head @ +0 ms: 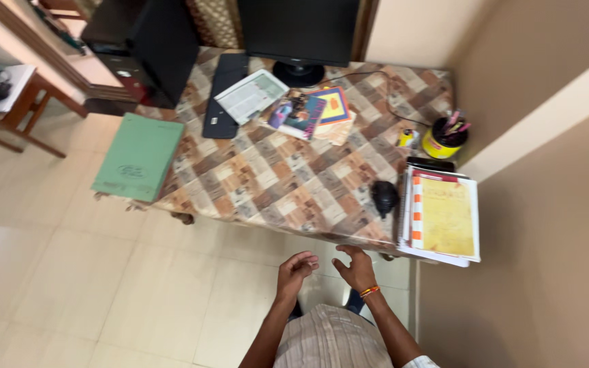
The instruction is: The person organizes a cluttered desk by sorting loose papers into a green folder, stacking books and notebooks, and arranging computer peripherals. They place the keyboard and mouse in front of the monitor and tidy the remaining items on the desk surface.
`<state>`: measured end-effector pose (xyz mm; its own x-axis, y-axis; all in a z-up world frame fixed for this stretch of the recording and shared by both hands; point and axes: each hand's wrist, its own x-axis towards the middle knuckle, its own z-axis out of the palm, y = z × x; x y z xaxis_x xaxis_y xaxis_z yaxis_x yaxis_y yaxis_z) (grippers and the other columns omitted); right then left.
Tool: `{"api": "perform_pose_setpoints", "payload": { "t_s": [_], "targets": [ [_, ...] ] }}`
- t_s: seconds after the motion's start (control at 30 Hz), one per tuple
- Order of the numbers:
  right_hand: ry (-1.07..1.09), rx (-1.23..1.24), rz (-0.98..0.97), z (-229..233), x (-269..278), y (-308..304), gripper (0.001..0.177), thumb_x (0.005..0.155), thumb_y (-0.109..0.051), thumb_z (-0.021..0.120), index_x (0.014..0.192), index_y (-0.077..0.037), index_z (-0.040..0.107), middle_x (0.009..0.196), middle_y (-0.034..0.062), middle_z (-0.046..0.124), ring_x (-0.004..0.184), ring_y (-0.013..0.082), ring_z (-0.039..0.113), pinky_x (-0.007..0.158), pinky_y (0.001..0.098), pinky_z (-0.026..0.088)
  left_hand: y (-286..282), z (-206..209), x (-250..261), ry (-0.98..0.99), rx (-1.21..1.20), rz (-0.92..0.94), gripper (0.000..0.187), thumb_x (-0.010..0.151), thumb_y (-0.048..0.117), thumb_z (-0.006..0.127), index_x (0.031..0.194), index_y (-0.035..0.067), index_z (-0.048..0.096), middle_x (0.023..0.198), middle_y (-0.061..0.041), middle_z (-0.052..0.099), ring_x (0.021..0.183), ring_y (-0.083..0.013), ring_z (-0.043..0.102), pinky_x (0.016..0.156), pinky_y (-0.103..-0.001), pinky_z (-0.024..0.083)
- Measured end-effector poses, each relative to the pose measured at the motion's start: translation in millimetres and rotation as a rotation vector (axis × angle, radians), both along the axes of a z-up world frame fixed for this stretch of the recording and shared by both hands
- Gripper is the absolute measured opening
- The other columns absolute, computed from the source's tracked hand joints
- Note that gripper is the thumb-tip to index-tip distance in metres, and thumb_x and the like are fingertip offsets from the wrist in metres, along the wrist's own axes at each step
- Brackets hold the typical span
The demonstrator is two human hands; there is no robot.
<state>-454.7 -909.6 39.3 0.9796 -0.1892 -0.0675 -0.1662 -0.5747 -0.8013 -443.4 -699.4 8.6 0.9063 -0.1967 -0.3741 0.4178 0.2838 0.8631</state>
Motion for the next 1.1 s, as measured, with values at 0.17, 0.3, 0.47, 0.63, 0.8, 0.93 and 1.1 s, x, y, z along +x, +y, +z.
{"api": "perform_pose_setpoints", "payload": {
  "t_s": [0.17,0.3,0.47,0.63,0.8,0.93,1.1],
  "targets": [
    [0.082,0.090,0.076,5.6,8.4,64.6,0.036,0.080,-0.020,0.081,0.114,-0.011,0.074,0.112,0.0111,0.076,0.099,0.0203,0.075,0.074,0.0331,0.063,65.0,16.1,-5.9,0.050,0.055,0.113,0.034,0.093,-0.004,0.057,0.126,-0.003,0.066,0.113,-0.013,0.076,0.100,-0.0236,0.075,0.085,-0.032,0.056],
    [0.084,0.143,0.171,-13.2,13.1,96.1,0.032,0.082,-0.017,0.080,0.112,-0.008,0.074,0.105,0.0084,0.079,0.090,0.0187,0.079,0.077,0.0310,0.063,101.8,15.9,-12.8,0.091,0.047,0.180,0.032,0.093,-0.001,0.059,0.124,-0.002,0.066,0.112,-0.012,0.076,0.100,-0.0231,0.075,0.087,-0.033,0.056],
    [0.082,0.240,0.232,-31.0,35.8,112.7,0.029,0.082,-0.013,0.078,0.111,-0.006,0.074,0.099,0.0072,0.082,0.086,0.0157,0.081,0.077,0.0278,0.063,128.1,8.1,-4.3,0.127,-0.015,0.234,0.032,0.092,0.001,0.061,0.124,-0.002,0.066,0.112,-0.012,0.076,0.100,-0.0238,0.075,0.088,-0.034,0.058],
    [0.102,0.172,0.245,-26.7,84.1,136.0,0.027,0.083,-0.014,0.080,0.109,-0.006,0.074,0.100,0.0064,0.081,0.085,0.0138,0.080,0.073,0.0270,0.061,146.3,4.8,31.1,0.075,-0.026,0.253,0.032,0.094,0.003,0.063,0.125,-0.001,0.068,0.112,-0.012,0.076,0.097,-0.0218,0.074,0.081,-0.030,0.054],
    [0.091,0.269,0.284,-37.4,146.0,164.1,0.027,0.084,-0.012,0.079,0.109,-0.004,0.073,0.097,0.0073,0.080,0.083,0.0138,0.080,0.073,0.0260,0.061,170.1,-11.3,86.6,0.083,-0.018,0.253,0.030,0.095,0.003,0.061,0.124,0.001,0.067,0.111,-0.010,0.078,0.096,-0.0203,0.075,0.081,-0.029,0.056],
    [-0.027,0.294,0.344,-52.3,215.3,184.8,0.028,0.083,-0.006,0.074,0.111,-0.003,0.073,0.100,0.0066,0.079,0.088,0.0114,0.078,0.075,0.0246,0.062,201.0,-29.6,146.2,0.032,0.029,0.247,0.033,0.092,-0.001,0.061,0.123,0.002,0.069,0.109,-0.009,0.077,0.096,-0.0188,0.075,0.082,-0.029,0.056],
    [0.017,0.316,0.289,-56.7,275.5,200.7,0.029,0.084,-0.001,0.067,0.112,-0.001,0.076,0.093,0.0092,0.080,0.076,0.0168,0.073,0.069,0.0284,0.057,223.5,-41.6,208.9,-0.038,0.005,0.263,0.028,0.093,-0.001,0.062,0.120,0.001,0.070,0.107,-0.009,0.077,0.096,-0.0191,0.074,0.081,-0.029,0.057]
  ]
}}
